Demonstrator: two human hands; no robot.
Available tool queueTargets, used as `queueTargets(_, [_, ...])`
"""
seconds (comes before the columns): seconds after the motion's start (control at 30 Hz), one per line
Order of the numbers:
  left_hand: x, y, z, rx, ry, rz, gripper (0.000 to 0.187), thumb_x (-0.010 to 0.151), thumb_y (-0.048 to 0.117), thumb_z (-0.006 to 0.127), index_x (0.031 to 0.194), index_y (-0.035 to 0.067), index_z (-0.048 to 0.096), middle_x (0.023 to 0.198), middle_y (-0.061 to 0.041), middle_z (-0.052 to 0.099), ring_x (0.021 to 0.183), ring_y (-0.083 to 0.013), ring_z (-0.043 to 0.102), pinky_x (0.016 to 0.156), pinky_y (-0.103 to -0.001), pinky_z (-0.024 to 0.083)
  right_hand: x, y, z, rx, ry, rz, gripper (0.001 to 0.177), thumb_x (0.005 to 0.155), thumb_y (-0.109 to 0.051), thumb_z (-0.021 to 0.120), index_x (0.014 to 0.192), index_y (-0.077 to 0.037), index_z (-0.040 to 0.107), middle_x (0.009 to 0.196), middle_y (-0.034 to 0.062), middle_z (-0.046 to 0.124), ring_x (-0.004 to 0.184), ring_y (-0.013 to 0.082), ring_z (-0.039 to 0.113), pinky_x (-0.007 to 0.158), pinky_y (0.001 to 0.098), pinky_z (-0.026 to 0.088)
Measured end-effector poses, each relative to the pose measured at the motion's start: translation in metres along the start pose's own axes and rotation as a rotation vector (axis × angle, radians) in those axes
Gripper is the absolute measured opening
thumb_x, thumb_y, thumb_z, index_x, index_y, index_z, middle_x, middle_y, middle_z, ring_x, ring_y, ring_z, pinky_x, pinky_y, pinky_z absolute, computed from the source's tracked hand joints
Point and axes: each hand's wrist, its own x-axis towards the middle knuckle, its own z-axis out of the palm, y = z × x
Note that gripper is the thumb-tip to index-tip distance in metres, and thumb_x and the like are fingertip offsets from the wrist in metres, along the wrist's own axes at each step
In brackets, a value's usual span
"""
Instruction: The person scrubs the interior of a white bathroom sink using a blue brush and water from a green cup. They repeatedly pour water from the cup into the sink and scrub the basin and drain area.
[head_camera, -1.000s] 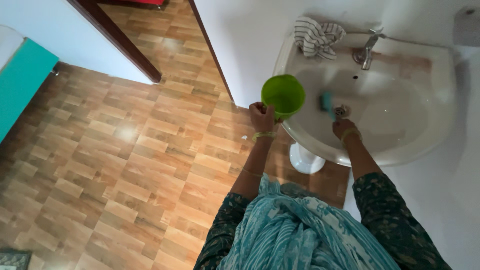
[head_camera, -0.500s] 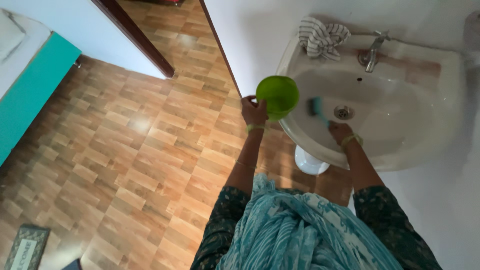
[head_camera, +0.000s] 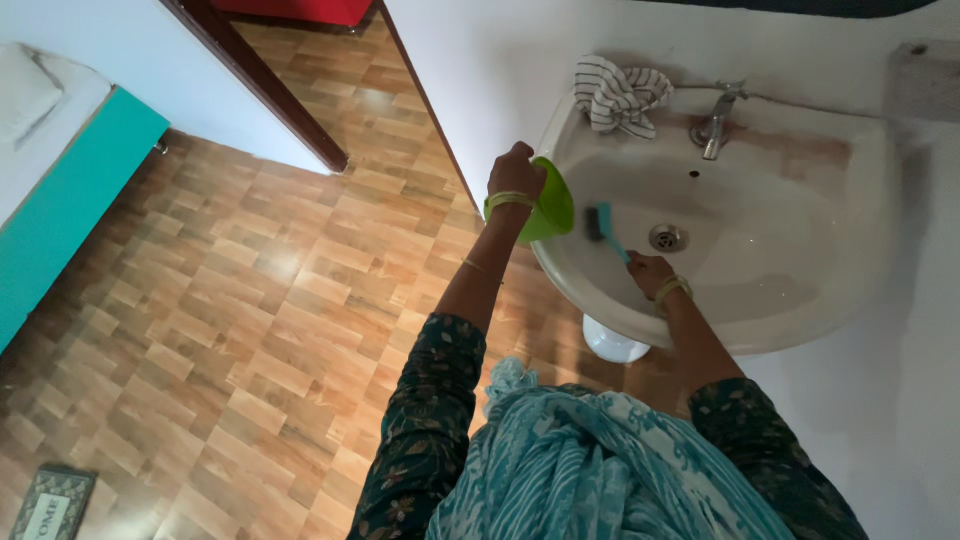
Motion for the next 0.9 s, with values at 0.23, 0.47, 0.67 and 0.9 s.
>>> queueTargets(0.23, [0.012,0.019,0.015,0.197,-0.151,0.02,0.019,0.09,0.022,0.067,0.098,0.005,0.07,0.094,-0.022,0.074,0.091,-0.0392,0.074,0.081,-0.049,0.063,0.01,0.006,0.006,0.024,-0.011,-0.017,0.048,0.104,-0.032,0.049,0.147,-0.016,0.061,0.102,0.0226,0.074,0.075,0.0315,0.067,0.074,0.0436,0.053])
queueTargets(0.47, [0.017,0.006,0.032,0.076,-0.091,-0.01,0.017,0.085,0.019,0.068,0.095,0.008,0.075,0.091,-0.021,0.075,0.087,-0.0382,0.074,0.08,-0.048,0.063,0.007,0.006,0.0,0.119,-0.085,0.068,0.051,0.104,-0.033,0.05,0.153,-0.022,0.058,0.097,0.0311,0.069,0.06,0.0253,0.052,0.061,0.0475,0.048])
queueTargets(0.67, [0.005,-0.047,0.018,-0.202,0.131,-0.079,0.031,0.079,0.028,0.076,0.103,0.009,0.078,0.087,-0.016,0.078,0.077,-0.0286,0.076,0.076,-0.041,0.063,0.008,0.013,0.006,-0.007,0.008,0.006,0.05,0.103,-0.032,0.05,0.15,-0.019,0.06,0.104,0.0266,0.068,0.076,0.0404,0.061,0.075,0.0522,0.05])
queueTargets(0.9, [-0.034,-0.095,0.025,-0.386,0.153,-0.308,0.043,0.075,0.028,0.08,0.113,0.008,0.076,0.068,-0.008,0.068,0.064,-0.0216,0.069,0.064,-0.039,0.058,0.013,0.007,0.0,-0.167,0.094,0.032,0.049,0.103,-0.032,0.051,0.15,-0.019,0.06,0.099,0.0234,0.066,0.073,0.0367,0.058,0.071,0.0495,0.047])
